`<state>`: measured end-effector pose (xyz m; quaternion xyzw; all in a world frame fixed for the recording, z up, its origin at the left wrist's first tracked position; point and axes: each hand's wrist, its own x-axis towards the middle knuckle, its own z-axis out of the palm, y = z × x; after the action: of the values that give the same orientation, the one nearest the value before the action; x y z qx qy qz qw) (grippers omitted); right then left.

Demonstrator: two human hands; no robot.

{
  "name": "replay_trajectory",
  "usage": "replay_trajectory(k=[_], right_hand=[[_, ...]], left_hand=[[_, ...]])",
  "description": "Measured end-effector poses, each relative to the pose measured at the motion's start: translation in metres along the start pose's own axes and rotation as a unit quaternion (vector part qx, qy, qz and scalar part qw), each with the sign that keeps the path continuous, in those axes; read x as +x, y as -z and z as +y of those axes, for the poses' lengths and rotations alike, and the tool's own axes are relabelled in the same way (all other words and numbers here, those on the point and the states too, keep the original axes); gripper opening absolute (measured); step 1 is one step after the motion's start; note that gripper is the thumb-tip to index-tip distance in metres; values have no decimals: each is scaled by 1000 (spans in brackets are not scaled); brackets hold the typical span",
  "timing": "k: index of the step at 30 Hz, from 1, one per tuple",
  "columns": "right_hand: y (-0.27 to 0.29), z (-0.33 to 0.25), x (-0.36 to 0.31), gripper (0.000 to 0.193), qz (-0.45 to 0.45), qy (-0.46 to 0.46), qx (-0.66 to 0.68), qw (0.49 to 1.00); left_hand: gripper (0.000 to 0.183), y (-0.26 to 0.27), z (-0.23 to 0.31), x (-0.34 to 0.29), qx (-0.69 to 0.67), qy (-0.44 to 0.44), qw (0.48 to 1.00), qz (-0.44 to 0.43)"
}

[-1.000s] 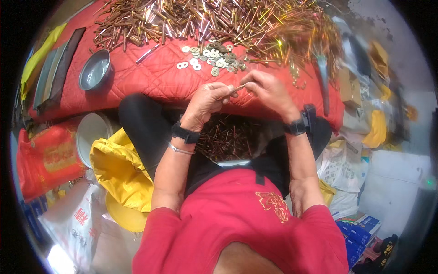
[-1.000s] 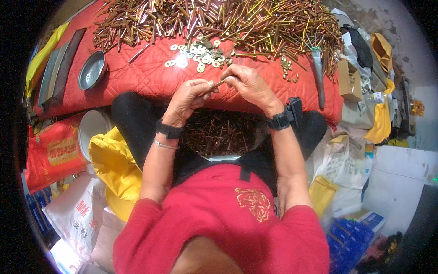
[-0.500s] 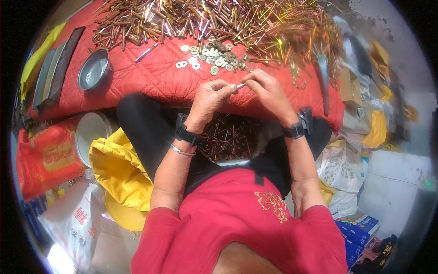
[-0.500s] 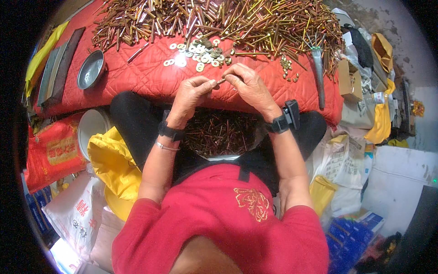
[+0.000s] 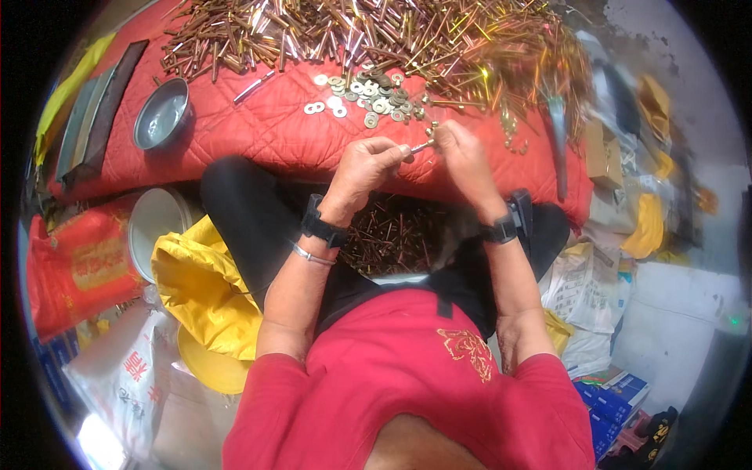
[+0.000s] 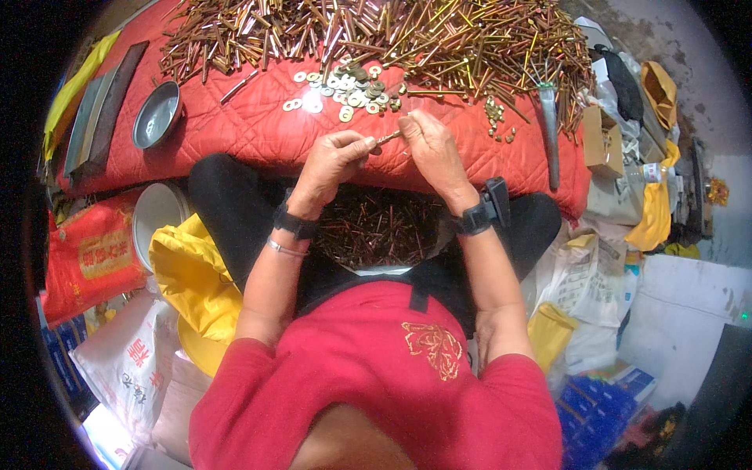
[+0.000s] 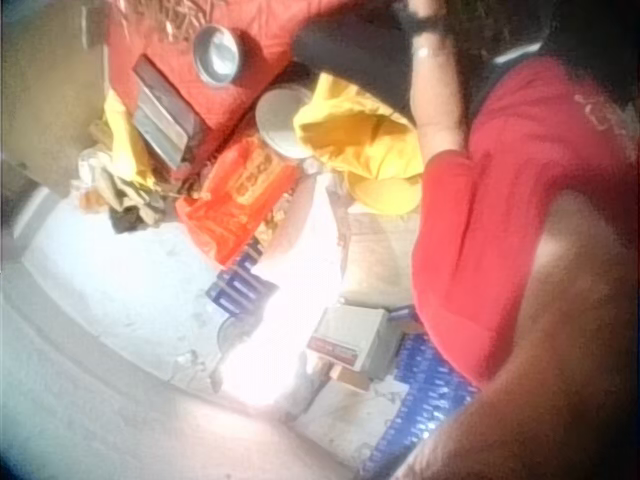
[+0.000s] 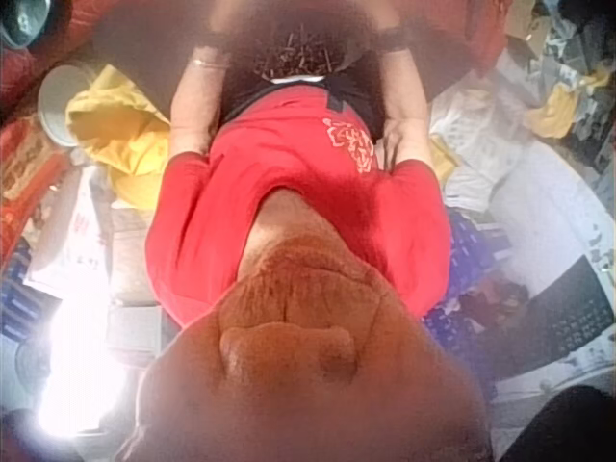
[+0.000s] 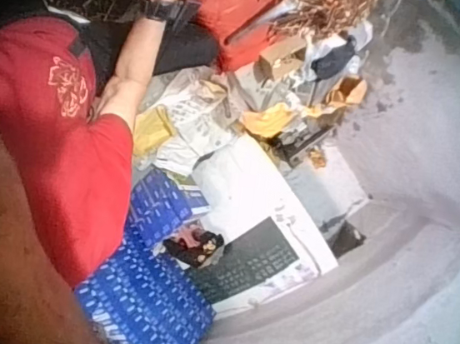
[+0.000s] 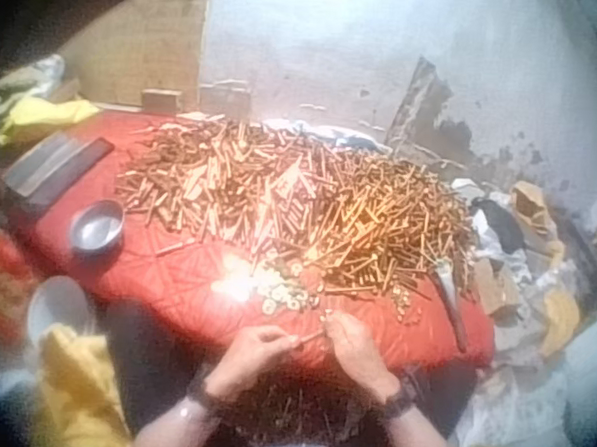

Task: Assembling small metal components by sliding washers onto shafts.

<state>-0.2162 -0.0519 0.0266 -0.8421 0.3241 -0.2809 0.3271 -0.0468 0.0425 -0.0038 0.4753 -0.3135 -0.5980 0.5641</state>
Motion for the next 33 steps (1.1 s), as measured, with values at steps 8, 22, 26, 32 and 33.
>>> replay_trajectory(k=[8, 22, 26, 32, 33], right_hand=[[-9, -13, 2, 35, -2, 33, 54, 998], [-5, -17, 2, 38, 7, -38, 57, 998], [-14, -15, 0, 36, 62, 82, 65, 993], [-13, -8, 2, 40, 81, 95, 30, 992], [-12, -8, -1, 40, 61, 63, 41, 995]], left_hand=[[19, 1, 2, -1, -10, 21, 1000, -10], [20, 0, 0, 0, -22, 33, 999, -12], [20, 3, 1, 1, -23, 24, 999, -14], [20, 3, 1, 1, -27, 22, 999, -20], [20, 4, -1, 1, -22, 32, 999, -16]])
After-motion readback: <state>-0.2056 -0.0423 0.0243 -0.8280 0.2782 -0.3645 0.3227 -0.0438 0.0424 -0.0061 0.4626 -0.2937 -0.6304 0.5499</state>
